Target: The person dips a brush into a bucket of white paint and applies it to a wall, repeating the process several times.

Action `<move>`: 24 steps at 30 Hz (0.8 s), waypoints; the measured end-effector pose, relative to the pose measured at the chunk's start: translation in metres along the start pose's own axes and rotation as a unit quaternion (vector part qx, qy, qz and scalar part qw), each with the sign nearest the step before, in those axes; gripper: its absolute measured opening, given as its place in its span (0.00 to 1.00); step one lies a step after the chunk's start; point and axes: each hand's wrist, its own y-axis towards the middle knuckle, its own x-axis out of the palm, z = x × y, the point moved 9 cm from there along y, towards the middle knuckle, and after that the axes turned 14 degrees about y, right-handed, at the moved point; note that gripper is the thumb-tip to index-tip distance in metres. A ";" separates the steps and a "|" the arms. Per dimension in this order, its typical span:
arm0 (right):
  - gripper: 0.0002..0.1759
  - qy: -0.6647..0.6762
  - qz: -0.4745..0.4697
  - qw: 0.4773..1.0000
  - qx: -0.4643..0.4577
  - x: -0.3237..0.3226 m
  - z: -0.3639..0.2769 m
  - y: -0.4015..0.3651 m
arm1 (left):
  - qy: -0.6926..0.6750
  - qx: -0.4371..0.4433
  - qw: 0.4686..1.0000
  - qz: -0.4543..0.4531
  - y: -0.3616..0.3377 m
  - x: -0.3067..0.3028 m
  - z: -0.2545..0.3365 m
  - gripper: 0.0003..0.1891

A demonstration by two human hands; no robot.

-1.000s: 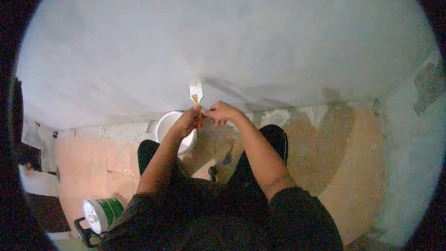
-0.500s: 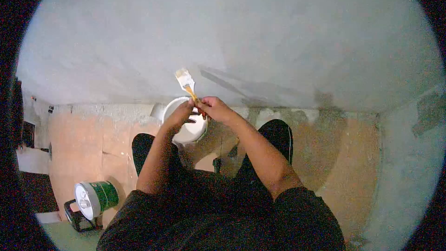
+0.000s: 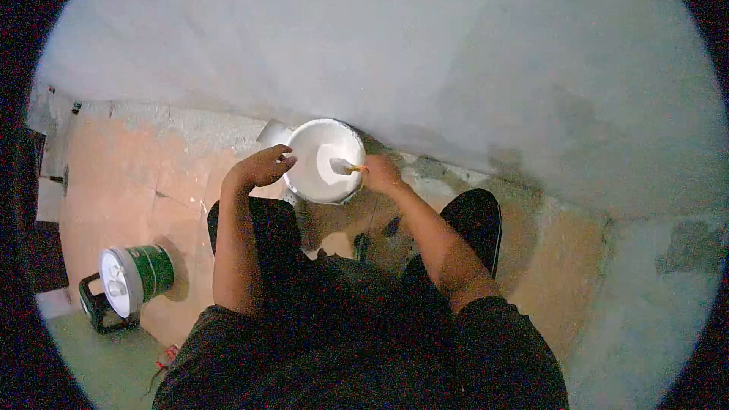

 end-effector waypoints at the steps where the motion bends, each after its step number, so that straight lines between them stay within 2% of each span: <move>1: 0.11 -0.003 -0.006 1.000 0.030 0.015 0.017 0.008 | -0.020 0.011 1.000 -0.018 -0.004 -0.001 0.005 0.30; 2: 0.11 -0.009 -0.013 0.999 0.030 0.020 0.011 0.009 | -0.028 0.008 0.999 -0.019 -0.002 -0.001 0.001 0.30; 3: 0.11 -0.011 -0.012 0.999 0.052 0.048 -0.020 0.003 | -0.023 0.029 0.999 0.002 -0.021 -0.005 -0.035 0.30; 6: 0.13 -0.016 -0.030 0.997 0.069 0.070 -0.026 0.012 | -0.028 0.048 0.998 0.031 -0.011 -0.011 -0.049 0.30; 8: 0.14 -0.001 0.030 0.999 0.012 0.069 -0.035 0.015 | -0.046 0.039 0.997 0.051 -0.004 -0.013 -0.054 0.30; 12: 0.13 -0.013 0.061 0.997 -0.050 0.084 -0.033 0.033 | -0.046 0.054 0.996 0.052 -0.013 -0.028 -0.048 0.29; 15: 0.13 -0.028 0.027 0.996 -0.079 0.098 -0.040 0.046 | -0.056 0.042 0.996 0.057 -0.010 -0.025 -0.054 0.29; 17: 0.13 -0.102 0.004 0.991 -0.081 0.109 -0.040 0.057 | -0.025 0.033 0.998 0.048 -0.008 -0.024 -0.056 0.28; 20: 0.15 -0.175 -0.028 0.984 -0.034 0.125 -0.028 0.077 | -0.039 0.031 0.996 0.079 -0.012 -0.029 -0.056 0.27; 24: 0.15 -0.218 -0.092 0.970 -0.055 0.149 -0.006 0.099 | -0.053 0.025 0.996 0.069 -0.014 -0.033 -0.056 0.27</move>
